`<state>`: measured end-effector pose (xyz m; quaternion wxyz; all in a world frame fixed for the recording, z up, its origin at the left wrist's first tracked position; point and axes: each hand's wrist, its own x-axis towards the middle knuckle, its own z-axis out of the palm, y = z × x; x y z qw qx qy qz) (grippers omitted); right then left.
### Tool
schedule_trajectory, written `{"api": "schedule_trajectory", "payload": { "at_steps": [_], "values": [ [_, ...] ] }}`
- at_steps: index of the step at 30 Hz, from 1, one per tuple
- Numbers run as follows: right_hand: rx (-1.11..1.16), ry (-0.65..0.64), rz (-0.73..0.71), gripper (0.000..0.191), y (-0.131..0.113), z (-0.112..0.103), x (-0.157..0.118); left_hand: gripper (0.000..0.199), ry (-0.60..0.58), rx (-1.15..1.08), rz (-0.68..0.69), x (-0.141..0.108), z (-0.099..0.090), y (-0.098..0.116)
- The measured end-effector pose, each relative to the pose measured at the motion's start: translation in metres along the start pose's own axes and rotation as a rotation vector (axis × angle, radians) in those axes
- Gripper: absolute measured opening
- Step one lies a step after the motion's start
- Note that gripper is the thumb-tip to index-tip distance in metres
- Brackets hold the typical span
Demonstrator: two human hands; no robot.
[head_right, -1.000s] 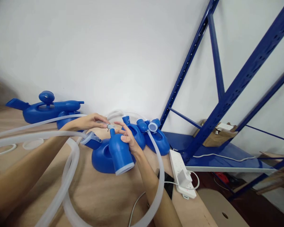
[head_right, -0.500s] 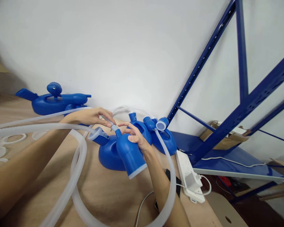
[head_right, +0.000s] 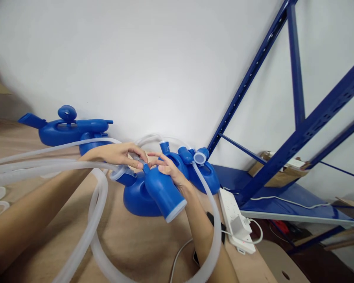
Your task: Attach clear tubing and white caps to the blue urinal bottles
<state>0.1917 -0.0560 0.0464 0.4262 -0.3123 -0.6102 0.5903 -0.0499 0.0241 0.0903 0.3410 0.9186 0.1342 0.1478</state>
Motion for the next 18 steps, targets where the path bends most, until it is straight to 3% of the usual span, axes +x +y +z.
{"api": "schedule_trajectory", "payload": {
  "at_steps": [4,8,11,18],
  "values": [
    [0.078,0.034,-0.049,0.087,0.011,-0.010,0.011,0.031,0.058,-0.033,0.028,0.002,0.003,-0.003],
    [0.020,0.204,-0.043,0.074,0.017,-0.006,0.015,0.029,0.133,-0.020,0.056,0.004,0.005,-0.003],
    [-0.053,0.339,-0.013,0.060,0.016,-0.001,0.017,0.026,0.061,-0.021,0.058,0.005,0.007,-0.004],
    [-0.073,0.439,0.061,0.059,0.003,0.009,0.016,0.042,0.006,0.043,0.048,0.009,0.010,-0.006]
  ]
}}
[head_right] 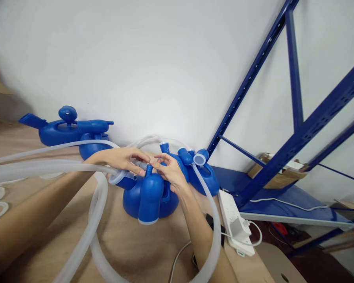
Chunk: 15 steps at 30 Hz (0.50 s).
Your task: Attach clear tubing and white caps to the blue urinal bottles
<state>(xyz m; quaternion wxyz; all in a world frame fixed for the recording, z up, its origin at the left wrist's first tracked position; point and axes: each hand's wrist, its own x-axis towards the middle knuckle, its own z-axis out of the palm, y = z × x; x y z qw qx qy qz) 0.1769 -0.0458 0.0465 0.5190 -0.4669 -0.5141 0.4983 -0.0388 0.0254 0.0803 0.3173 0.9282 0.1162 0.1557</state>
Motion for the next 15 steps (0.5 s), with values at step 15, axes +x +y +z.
{"api": "schedule_trajectory", "payload": {
  "at_steps": [15],
  "values": [
    [0.120,-0.037,-0.471,0.080,0.004,-0.023,0.006,0.027,0.441,-0.292,-0.062,-0.006,-0.014,-0.017]
  ]
}}
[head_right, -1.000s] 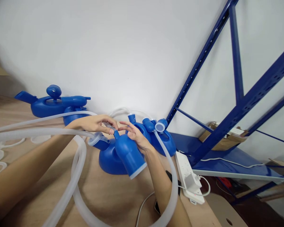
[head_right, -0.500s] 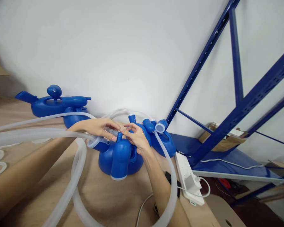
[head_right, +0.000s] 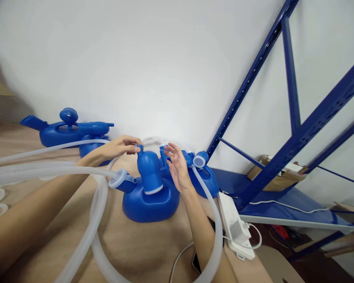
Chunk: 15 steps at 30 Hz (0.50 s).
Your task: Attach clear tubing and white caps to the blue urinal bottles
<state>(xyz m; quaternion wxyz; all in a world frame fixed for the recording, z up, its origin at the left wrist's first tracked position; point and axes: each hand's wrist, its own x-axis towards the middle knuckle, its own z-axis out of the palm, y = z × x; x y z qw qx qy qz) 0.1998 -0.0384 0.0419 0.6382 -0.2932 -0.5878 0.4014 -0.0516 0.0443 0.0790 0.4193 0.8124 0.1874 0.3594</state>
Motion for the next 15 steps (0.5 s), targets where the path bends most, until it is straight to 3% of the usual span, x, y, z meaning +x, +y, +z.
{"api": "schedule_trajectory", "payload": {
  "at_steps": [4,6,10,15],
  "values": [
    [-0.359,-0.192,-0.301,0.108,0.012,-0.008,-0.002,0.027,0.313,-0.133,-0.002,0.003,-0.011,-0.009],
    [-0.493,-0.208,-0.387,0.112,0.017,-0.005,-0.006,0.027,0.385,-0.170,0.006,0.005,-0.012,-0.011],
    [-0.635,-0.016,-0.547,0.087,0.027,0.006,-0.011,0.025,0.372,-0.222,0.014,0.007,-0.006,-0.010],
    [-0.599,0.189,-0.780,0.066,0.026,0.007,-0.008,0.029,0.313,-0.225,-0.023,0.004,0.002,0.003]
  ]
}}
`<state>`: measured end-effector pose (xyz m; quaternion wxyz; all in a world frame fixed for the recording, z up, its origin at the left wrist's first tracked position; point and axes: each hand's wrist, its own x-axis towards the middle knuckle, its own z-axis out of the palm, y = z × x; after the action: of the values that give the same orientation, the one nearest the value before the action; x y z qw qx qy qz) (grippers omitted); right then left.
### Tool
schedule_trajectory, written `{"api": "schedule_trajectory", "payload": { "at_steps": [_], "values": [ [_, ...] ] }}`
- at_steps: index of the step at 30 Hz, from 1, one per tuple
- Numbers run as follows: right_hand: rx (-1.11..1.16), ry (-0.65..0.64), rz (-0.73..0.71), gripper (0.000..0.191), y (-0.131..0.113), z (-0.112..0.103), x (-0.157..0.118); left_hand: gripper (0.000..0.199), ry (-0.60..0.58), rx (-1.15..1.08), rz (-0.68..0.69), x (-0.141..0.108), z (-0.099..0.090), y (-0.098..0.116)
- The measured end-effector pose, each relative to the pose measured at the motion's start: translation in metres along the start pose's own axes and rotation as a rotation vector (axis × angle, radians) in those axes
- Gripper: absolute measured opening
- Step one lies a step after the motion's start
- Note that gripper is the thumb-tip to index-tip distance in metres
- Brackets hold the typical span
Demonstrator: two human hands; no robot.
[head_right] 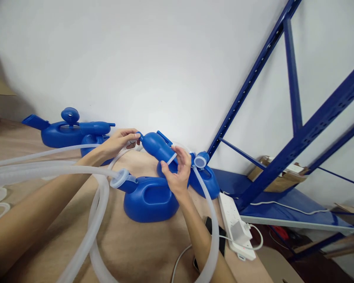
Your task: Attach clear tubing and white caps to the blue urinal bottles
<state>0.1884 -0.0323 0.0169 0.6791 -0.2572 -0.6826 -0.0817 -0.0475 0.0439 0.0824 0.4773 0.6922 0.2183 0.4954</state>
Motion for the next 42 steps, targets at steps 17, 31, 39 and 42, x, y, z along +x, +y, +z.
{"api": "schedule_trajectory", "payload": {
  "at_steps": [17,31,39,42],
  "values": [
    [-0.212,0.017,0.082,0.031,-0.012,-0.021,0.026,0.038,-0.596,0.515,0.043,-0.011,-0.003,0.011],
    [-0.262,0.134,-0.011,0.032,-0.028,-0.012,0.022,0.037,-0.593,0.483,0.045,-0.017,0.009,0.020],
    [-0.192,0.364,0.398,0.042,-0.033,-0.010,0.037,0.042,-0.302,0.750,0.251,-0.019,0.003,0.027],
    [-0.028,0.423,0.612,0.051,-0.026,-0.006,0.038,0.044,-0.239,0.829,0.337,-0.018,0.007,0.015]
  ]
}}
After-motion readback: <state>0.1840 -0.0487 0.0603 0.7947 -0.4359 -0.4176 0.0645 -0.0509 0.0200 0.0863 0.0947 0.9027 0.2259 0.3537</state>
